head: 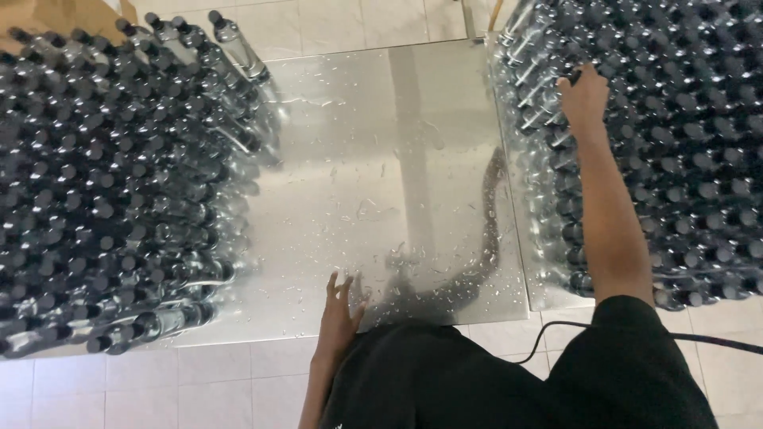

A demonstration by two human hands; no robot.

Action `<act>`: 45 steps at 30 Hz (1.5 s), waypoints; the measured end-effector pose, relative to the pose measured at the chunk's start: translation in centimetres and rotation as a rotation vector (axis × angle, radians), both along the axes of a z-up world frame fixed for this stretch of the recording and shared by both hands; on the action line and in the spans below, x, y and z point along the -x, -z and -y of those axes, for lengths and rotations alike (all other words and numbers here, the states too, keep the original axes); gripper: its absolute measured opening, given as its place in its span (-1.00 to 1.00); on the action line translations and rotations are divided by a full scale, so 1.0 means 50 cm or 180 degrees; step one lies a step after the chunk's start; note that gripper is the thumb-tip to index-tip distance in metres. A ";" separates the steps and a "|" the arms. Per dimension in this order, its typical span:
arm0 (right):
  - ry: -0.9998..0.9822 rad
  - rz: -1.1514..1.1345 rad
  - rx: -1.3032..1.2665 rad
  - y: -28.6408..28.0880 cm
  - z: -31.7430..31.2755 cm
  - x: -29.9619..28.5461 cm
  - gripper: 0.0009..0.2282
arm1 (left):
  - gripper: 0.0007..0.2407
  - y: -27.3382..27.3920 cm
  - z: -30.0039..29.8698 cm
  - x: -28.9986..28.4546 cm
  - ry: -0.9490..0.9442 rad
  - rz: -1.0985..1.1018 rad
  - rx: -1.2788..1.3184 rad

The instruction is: Capping and sealing plastic water bottles using a handheld capping tool on a production line.

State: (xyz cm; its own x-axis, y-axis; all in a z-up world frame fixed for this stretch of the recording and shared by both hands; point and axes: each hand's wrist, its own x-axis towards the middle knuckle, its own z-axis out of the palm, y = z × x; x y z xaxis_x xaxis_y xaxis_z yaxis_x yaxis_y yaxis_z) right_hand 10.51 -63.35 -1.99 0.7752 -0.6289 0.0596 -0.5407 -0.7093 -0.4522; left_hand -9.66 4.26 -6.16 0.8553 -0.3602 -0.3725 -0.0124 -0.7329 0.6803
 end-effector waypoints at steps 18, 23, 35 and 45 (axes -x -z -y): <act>-0.2511 -0.0083 0.0202 0.153 -0.941 -0.269 -0.33 | -0.39 0.020 -0.196 -0.065 -0.0531 -0.0084 0.0117; -0.2789 0.0226 0.0174 0.011 -1.201 -0.408 -0.46 | -0.40 0.017 -0.259 -0.071 -0.0775 -0.0002 0.0377; -0.2963 0.0053 0.0885 0.091 -1.216 -0.467 -0.67 | -0.36 0.033 -0.306 -0.120 -0.1095 -0.0020 0.0977; -0.2896 0.0013 -0.0675 -0.157 -1.139 -0.098 -0.80 | 0.12 -0.047 -0.193 -0.322 -0.1001 0.1062 0.0928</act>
State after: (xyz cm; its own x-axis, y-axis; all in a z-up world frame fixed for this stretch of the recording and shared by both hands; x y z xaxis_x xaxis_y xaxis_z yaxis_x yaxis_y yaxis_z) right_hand 15.39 -6.42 5.87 0.9749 0.2218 0.0169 0.1841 -0.7616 -0.6213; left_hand 6.44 13.92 -3.80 0.9932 -0.1157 0.0146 -0.0728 -0.5176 0.8525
